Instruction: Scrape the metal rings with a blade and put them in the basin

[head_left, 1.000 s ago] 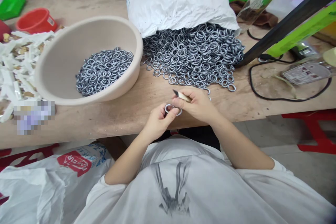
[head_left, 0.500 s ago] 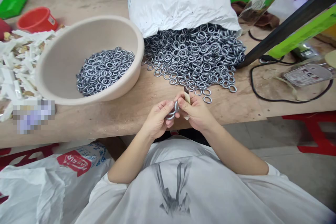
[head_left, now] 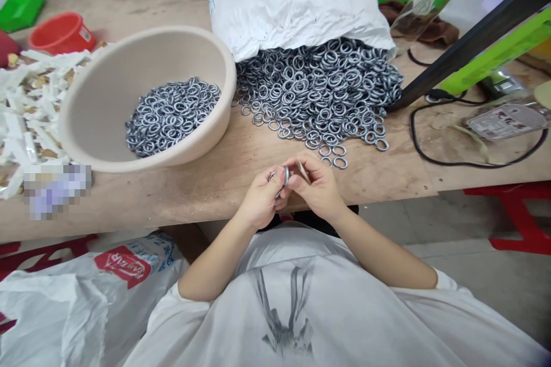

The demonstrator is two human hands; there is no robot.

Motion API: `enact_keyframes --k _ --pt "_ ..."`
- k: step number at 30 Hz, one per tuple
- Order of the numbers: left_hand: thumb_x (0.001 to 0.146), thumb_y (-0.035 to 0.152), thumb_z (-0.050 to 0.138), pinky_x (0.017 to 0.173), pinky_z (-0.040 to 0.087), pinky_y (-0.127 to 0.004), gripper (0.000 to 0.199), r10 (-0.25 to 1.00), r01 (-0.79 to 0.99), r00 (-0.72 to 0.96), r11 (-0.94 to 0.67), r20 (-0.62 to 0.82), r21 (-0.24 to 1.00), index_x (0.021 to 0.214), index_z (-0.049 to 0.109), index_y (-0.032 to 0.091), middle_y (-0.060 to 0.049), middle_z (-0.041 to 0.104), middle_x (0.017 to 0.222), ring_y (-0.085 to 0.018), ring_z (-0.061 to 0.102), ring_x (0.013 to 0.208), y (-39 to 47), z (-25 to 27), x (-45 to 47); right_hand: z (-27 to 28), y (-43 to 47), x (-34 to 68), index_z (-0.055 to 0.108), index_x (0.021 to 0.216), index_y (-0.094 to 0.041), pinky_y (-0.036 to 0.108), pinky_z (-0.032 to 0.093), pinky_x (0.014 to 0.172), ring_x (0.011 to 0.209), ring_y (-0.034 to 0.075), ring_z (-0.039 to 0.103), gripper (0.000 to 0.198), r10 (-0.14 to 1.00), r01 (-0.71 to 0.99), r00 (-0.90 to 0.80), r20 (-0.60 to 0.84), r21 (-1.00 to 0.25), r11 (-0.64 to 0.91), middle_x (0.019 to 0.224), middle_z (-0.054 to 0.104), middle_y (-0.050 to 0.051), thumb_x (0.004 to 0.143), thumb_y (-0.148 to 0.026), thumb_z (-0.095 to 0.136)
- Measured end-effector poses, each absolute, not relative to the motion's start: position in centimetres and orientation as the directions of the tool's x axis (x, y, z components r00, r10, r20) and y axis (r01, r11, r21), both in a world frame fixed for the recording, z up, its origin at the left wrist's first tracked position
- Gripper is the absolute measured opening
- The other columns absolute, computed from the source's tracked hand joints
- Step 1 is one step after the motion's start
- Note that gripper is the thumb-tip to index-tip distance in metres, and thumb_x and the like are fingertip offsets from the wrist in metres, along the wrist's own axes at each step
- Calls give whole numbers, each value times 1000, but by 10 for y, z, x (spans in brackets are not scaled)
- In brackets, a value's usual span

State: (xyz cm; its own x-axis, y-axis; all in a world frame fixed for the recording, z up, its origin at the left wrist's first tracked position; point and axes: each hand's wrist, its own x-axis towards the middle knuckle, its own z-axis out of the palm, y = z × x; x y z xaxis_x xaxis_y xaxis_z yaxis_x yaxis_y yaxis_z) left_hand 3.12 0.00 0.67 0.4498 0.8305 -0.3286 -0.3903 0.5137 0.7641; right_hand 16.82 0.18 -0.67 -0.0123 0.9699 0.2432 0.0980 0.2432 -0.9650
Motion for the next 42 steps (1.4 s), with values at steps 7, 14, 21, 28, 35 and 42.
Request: enact_keyframes --k 7,14,21,28,35,42 --pt "73 62 78 38 22 -15 53 873 -371 370 452 -317 811 73 49 18 7 44 54 -2 28 40 1 8 31 12 6 188 67 85 -19 29 41 67 70 15 57 46 978 264 -143 151 -947 185 76 65 2 92 -64 57" --pt "76 60 76 38 24 -15 50 896 -375 344 406 -282 834 73 51 17 8 40 52 -2 30 39 2 6 28 25 -7 197 52 66 -20 29 27 59 59 12 42 43 855 527 -403 325 -682 507 64 52 -1 98 -49 54" --pt "77 56 77 37 22 -14 47 869 -370 404 441 -286 818 76 51 18 9 40 52 -2 29 38 2 8 26 21 -4 194 45 61 -20 28 25 57 56 10 38 46 847 472 -410 339 -716 515 59 45 -4 98 -46 55" --pt "80 54 75 38 26 -15 44 823 -320 513 447 -244 835 76 53 17 7 46 55 -2 31 40 -1 5 22 6 14 202 58 70 -20 28 33 59 59 13 45 53 983 427 -102 155 -885 184 61 51 -2 92 -68 51" --pt "82 53 74 42 32 -15 41 841 -269 482 408 -245 872 87 58 16 2 59 65 -3 41 44 -1 -4 18 15 5 177 57 81 -22 28 43 58 58 15 56 47 954 57 -300 -24 -998 -8 63 58 -3 83 -68 65" --pt "77 34 79 47 45 -17 30 881 -386 345 448 -325 806 96 65 15 2 63 65 -6 53 48 9 2 9 14 58 212 70 84 -17 31 31 61 76 20 57 17 992 924 45 119 -382 4 96 65 10 89 -33 66"
